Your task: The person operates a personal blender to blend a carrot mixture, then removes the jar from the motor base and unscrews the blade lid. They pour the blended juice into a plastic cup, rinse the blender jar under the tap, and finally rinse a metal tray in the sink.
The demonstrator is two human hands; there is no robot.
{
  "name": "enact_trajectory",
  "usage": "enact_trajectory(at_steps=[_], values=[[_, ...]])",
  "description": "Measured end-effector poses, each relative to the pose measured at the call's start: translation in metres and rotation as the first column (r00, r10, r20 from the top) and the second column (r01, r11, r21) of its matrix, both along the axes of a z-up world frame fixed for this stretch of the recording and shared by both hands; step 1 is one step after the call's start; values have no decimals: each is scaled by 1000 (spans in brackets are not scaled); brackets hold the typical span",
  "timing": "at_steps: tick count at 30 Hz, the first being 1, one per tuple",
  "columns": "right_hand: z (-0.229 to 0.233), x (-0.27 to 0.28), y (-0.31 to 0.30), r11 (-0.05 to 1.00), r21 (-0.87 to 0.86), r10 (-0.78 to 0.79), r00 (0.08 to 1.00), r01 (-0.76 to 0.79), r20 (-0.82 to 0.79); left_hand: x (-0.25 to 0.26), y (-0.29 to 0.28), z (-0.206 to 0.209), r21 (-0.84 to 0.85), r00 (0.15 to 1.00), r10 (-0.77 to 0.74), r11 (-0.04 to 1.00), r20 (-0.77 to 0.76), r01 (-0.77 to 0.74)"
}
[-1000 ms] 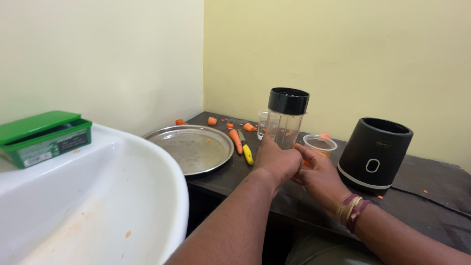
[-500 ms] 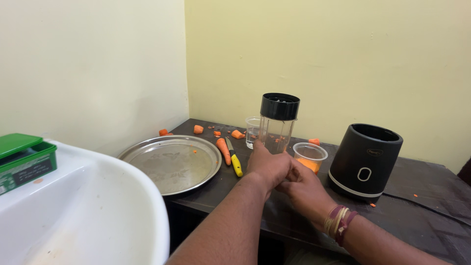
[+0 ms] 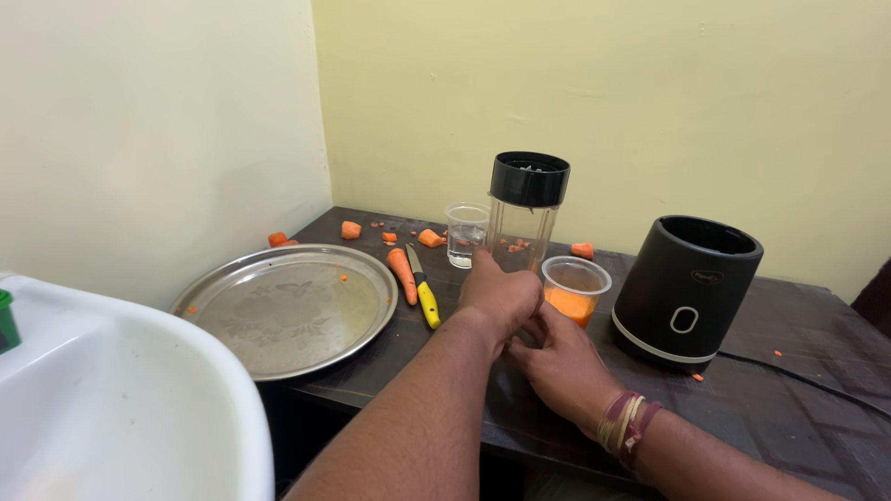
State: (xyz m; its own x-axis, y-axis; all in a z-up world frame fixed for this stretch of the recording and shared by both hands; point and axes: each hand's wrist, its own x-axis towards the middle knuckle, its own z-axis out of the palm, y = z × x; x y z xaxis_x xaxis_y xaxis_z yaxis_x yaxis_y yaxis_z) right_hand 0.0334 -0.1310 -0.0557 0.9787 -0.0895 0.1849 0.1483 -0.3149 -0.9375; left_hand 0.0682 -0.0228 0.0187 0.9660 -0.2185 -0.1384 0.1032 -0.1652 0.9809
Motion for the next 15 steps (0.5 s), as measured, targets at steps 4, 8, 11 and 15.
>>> enact_trajectory(at_steps=[4,8,11,15], values=[[1,2,0,1000,7,-16,1000,16,-19,7,-3,-1,11,999,-29,1000,-29,29],[0,4,0,1000,12,-27,999,27,-25,14,-8,-5,17,999,-34,999,2,34],[-1,5,1,999,20,-30,998,31,-57,19,-10,-8,11,999,-33,999,33,33],[-5,8,0,999,16,-34,999,34,-16,25,-13,-14,2,998,-58,998,31,58]])
